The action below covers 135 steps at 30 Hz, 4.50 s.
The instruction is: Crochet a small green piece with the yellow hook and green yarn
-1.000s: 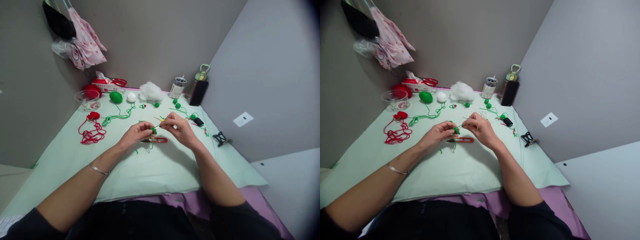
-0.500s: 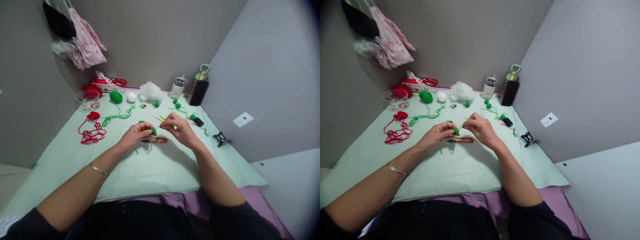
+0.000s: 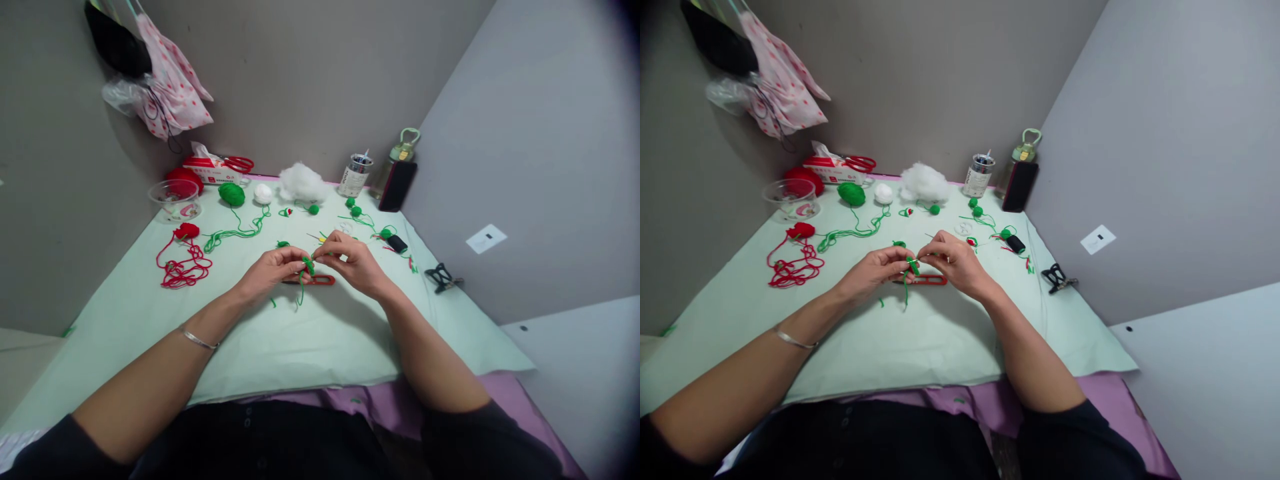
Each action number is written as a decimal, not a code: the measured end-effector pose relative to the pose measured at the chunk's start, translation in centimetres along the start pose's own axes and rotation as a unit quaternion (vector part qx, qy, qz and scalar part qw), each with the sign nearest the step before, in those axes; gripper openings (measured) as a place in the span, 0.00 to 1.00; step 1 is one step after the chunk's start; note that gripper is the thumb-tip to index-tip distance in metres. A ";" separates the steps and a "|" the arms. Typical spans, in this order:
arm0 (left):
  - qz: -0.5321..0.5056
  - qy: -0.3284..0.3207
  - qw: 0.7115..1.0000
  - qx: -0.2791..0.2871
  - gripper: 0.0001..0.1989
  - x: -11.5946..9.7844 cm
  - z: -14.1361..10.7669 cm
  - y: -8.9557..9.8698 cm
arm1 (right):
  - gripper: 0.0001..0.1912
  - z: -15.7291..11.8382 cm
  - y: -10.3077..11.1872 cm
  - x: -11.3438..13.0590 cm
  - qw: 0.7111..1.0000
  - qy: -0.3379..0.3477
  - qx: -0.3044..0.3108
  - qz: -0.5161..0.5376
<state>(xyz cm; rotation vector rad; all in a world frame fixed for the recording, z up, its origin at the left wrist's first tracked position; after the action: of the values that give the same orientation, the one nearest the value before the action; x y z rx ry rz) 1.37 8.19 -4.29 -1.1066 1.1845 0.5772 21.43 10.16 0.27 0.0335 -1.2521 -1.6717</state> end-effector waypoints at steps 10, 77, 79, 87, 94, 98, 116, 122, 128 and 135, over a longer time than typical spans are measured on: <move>0.012 -0.014 0.999 -0.027 0.13 0.6 0.1 0.4 | 0.07 -0.4 -2.0 0.7 0.999 -0.005 -0.024 0.020; 0.023 -0.022 0.999 -0.010 0.12 -0.4 -0.2 0.2 | 0.06 -0.1 -0.1 0.7 0.995 -0.064 0.019 0.068; 0.024 -0.022 0.999 -0.010 0.12 -0.3 -0.2 0.2 | 0.06 -0.1 -0.4 0.7 0.995 -0.064 0.018 0.077; 0.019 -0.018 1.000 -0.016 0.12 -0.1 -0.1 0.1 | 0.05 -0.1 -1.2 0.6 0.993 -0.077 0.008 0.086; 0.005 -0.019 0.999 -0.032 0.12 -0.3 -0.1 0.2 | 0.07 -0.2 -1.6 -0.5 0.978 -0.136 0.021 0.154; -0.002 -0.018 0.999 -0.040 0.12 -0.5 -0.2 0.0 | 0.09 -0.3 -1.9 -0.1 0.975 -0.109 0.023 0.190; 0.022 0.011 0.999 -0.021 0.11 0.2 -0.1 -0.1 | 0.05 -0.2 -1.4 0.8 0.998 0.011 -0.053 0.032; 0.038 0.021 0.999 -0.021 0.09 0.6 0.1 -0.5 | 0.06 -0.5 -2.0 1.2 0.997 0.061 0.030 -0.047; 0.033 0.031 0.999 -0.021 0.11 0.7 0.1 -0.3 | 0.09 -0.7 -2.8 2.4 0.985 0.139 -0.088 -0.056; 0.030 0.037 0.999 -0.021 0.12 -0.3 -0.3 -0.4 | 0.12 -1.1 -3.3 3.3 0.965 0.182 -0.149 -0.115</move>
<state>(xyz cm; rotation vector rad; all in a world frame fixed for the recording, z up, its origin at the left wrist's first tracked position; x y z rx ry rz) 1.43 7.81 -3.83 -1.1397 1.2786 0.6126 18.14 6.87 -0.97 0.3002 -0.7341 -1.9349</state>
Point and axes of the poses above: each hand's wrist, its own z-axis towards the middle knuckle, its own y-axis out of the back of the hand, x = y × z, the point moved 2 cm from there along z, towards the middle knuckle, and after that the axes turned 6 degrees about -z, right-handed, at the moved point
